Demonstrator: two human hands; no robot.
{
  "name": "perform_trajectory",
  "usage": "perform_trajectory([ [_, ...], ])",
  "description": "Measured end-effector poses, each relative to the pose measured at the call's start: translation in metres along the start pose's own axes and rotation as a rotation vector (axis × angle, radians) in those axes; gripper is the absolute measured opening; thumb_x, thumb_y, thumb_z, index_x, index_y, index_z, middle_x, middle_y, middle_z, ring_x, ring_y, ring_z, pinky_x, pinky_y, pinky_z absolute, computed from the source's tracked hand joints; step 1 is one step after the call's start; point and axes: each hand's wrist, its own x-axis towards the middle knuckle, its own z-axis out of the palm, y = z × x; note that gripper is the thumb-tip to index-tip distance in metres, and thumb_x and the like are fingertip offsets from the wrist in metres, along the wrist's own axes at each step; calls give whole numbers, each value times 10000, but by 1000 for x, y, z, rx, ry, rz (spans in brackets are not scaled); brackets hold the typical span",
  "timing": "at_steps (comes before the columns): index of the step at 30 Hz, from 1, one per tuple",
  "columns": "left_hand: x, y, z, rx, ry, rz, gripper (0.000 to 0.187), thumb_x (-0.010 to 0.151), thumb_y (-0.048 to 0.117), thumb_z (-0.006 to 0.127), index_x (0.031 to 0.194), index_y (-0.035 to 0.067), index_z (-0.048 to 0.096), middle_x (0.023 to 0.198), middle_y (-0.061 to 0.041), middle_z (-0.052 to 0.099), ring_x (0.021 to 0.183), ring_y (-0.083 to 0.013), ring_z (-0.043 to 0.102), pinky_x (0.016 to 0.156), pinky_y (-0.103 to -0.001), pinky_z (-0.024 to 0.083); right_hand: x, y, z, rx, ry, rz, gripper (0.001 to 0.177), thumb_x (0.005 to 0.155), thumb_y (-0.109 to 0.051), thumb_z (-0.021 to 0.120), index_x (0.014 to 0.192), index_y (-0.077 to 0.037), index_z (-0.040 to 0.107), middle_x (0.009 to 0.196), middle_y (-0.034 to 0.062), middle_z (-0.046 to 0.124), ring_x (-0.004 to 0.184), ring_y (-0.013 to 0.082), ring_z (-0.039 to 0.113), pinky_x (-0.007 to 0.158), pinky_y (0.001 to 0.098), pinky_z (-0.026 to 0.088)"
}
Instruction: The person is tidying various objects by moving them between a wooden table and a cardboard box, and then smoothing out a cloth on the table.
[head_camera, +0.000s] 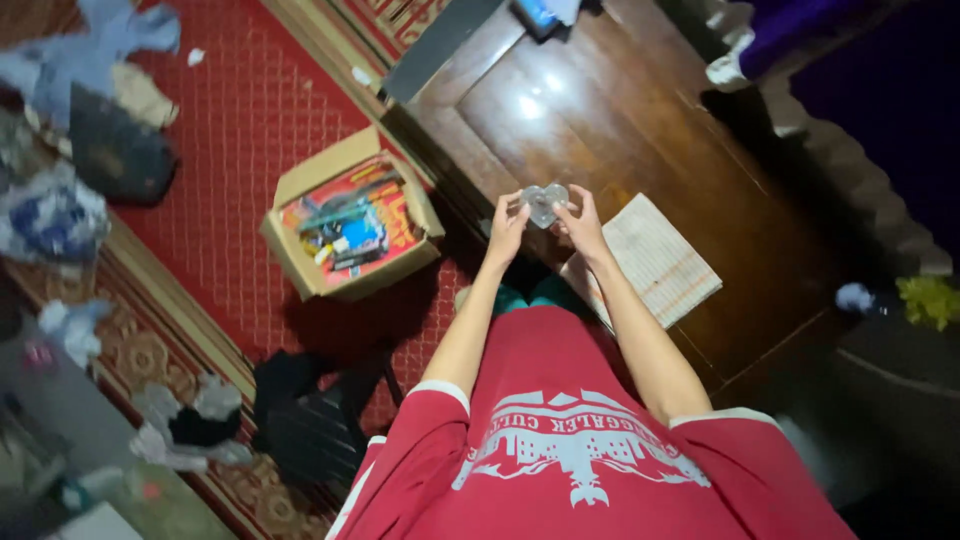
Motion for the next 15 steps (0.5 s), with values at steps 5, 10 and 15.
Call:
perform_trajectory([
  [5,-21,17,-37,53,138,-139,362,1027,268,609,1359,140,543,1138,-32,687,952,-99,621,747,-241,489,13,0,42,-176,-154,36,585,973,-202,734,1477,-72,469,957,94,641,657,79,576,558,240,485],
  [10,-39,9,-84,0,191,-101,304,1078,285,589,1338,128,563,1108,-18,690,931,-71,609,725,-225,466,5,3,82,-281,-229,37,490,981,-236,698,1400,-41,538,993,56,672,666,65,585,560,233,498],
  [15,-52,23,-123,-15,252,-121,334,1056,298,584,1354,153,539,1084,-1,682,916,-56,596,737,-212,464,-6,-7,135,-324,-281,94,478,977,-278,687,1373,-46,552,997,27,694,645,79,580,545,237,470],
])
